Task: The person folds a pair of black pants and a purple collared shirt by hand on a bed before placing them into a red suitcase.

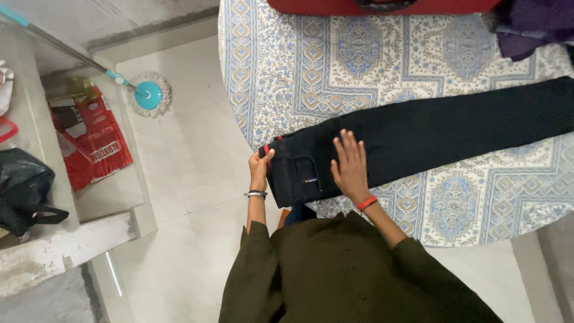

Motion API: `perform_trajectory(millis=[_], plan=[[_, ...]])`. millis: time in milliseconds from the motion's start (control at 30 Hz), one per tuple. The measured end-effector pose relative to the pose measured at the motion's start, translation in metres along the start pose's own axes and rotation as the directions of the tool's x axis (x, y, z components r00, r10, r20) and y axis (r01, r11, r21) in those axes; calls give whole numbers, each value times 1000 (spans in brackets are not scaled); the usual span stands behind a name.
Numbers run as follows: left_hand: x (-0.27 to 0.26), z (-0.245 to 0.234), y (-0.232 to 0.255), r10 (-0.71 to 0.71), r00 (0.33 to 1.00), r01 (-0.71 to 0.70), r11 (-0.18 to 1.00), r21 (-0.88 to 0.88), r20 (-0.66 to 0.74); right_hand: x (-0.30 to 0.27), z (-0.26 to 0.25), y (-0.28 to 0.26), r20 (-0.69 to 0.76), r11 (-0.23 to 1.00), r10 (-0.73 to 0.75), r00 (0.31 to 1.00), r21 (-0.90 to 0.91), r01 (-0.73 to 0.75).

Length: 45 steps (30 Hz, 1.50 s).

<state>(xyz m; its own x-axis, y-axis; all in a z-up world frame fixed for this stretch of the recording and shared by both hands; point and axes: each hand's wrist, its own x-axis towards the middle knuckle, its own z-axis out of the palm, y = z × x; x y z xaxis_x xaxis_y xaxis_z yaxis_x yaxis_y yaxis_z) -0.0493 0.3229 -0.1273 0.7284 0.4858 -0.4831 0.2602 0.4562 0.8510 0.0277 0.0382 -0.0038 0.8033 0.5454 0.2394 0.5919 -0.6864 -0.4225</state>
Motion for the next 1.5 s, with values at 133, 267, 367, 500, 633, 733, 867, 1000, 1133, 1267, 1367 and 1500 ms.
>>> perform_trajectory(millis=[133,267,367,500,633,733,867,1000,1133,1267,1367,1500], plan=[[0,12,-2,289,946,-214,895,392,-143,21,20,63,16,980,133,991,-150,-130],[-10,32,-4,389,884,-94,691,717,-259,26,55,105,177,972,178,968,-183,-146],[-22,37,-4,593,793,-165,424,890,-136,26,62,108,194,973,188,963,-171,-155],[-54,25,-8,535,832,-226,567,792,-146,23,53,70,55,969,212,976,-145,-202],[-83,24,-21,287,939,-124,795,594,-187,5,40,-3,-13,963,266,964,-41,-266],[-109,19,-20,33,988,30,917,397,-151,4,31,-36,31,941,325,945,90,-326],[-128,18,16,-210,978,207,963,171,0,7,18,-50,108,942,225,968,228,-245],[-135,31,47,-212,965,212,977,12,154,10,3,-54,241,795,284,928,482,-368],[-140,64,57,-70,978,34,983,179,196,21,-16,-45,473,596,254,843,610,-522],[-164,118,81,153,938,-303,797,522,311,33,-63,-39,567,498,247,786,622,-605],[-185,158,105,301,843,-522,661,539,446,40,-114,-25,574,458,222,788,652,-604],[-202,221,102,423,738,-673,399,623,526,36,-159,0,497,704,332,802,435,-561]])
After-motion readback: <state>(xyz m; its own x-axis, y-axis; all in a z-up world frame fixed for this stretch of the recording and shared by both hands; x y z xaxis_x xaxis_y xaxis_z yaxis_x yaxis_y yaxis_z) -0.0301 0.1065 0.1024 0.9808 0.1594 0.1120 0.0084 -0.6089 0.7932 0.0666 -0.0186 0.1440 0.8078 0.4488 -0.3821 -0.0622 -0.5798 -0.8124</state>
